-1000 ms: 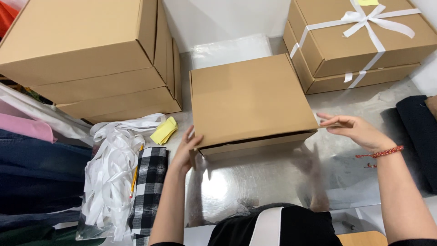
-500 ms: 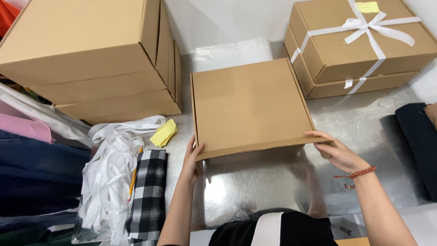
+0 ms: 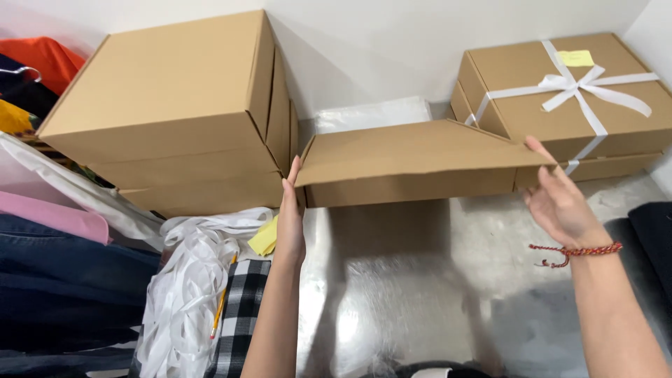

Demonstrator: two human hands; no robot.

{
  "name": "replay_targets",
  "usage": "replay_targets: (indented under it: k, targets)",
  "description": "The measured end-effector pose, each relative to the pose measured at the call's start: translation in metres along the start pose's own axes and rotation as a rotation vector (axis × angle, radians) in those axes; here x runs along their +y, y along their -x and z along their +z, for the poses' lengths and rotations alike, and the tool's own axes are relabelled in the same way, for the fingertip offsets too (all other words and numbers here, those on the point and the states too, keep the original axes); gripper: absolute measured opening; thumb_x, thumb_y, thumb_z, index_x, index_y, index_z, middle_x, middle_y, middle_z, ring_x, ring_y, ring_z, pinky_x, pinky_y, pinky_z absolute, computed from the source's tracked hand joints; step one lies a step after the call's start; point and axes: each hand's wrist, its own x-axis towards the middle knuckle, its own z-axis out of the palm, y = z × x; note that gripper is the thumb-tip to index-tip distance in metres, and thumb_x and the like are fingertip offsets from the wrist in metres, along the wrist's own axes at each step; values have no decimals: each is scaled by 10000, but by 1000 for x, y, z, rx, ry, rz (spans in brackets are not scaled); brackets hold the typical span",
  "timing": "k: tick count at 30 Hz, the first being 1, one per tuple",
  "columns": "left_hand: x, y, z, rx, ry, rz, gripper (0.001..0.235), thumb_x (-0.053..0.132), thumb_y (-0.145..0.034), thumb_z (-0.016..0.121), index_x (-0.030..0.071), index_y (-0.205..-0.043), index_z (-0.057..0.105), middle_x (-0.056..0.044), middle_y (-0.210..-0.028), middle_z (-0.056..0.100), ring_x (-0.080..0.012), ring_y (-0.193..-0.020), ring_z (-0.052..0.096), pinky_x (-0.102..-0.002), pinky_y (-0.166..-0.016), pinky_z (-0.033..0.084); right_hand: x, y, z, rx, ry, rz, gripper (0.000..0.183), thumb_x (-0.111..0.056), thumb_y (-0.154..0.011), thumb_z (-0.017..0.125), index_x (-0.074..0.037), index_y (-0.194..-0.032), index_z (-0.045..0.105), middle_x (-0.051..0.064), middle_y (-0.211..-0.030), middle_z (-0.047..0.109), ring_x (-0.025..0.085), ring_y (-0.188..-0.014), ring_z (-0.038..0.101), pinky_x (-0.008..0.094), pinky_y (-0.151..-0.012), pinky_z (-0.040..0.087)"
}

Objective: The person writes on a yellow sticky note attached to a cardboard box using a pencil, then places the box aside. They wrap a rolled brown garment in a clear plastic bag and place it into a new cardboard box. Finally, they tie a white ribbon around the box.

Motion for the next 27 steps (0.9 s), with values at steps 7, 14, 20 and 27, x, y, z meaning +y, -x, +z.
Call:
replay_targets:
  k: [7, 14, 20, 27]
  targets:
    - [11, -32, -1, -68, -46, 96, 780, 666, -991, 214, 289, -1672, 264, -3, -1790, 209, -177, -1654, 160, -388, -1323, 117, -43, -34, 29, 6, 208, 11, 710, -496, -1134, 212, -148, -1754, 209, 87, -1691, 387, 200, -1305, 431, 319, -991, 397]
    - [6, -49, -5, -63, -95, 138, 783, 697, -982, 230, 306, -1654, 323, -19, -1776, 266, -187, -1645, 211, -406, -1306, 170, -50, -45, 41, 100, 201, 70, 772, -611, -1043, 332, -266, -1733, 293, -45, -1589, 424, 158, -1107, 403, 390, -1032, 384]
    - [1, -57, -4, -58, -131, 193, 706, 375, -1017, 546, 190, -1657, 312, -14, -1765, 283, -132, -1585, 332, -311, -1250, 321, -33, -57, 25, 90, 222, -24, 724, -501, -1048, 421, -259, -1719, 299, -60, -1537, 416, 153, -1164, 447, 356, -962, 416]
    - [-46, -73, -5, 124, -313, 207, 801, 178, -988, 770, 217, -1678, 364, -140, -1666, 469, -315, -1490, 503, -440, -1195, 461, 3, -65, 44, 184, 453, -237, 649, -94, -1096, 650, -9, -1661, 341, 272, -1613, 456, 369, -1479, 439, 536, -1188, 385]
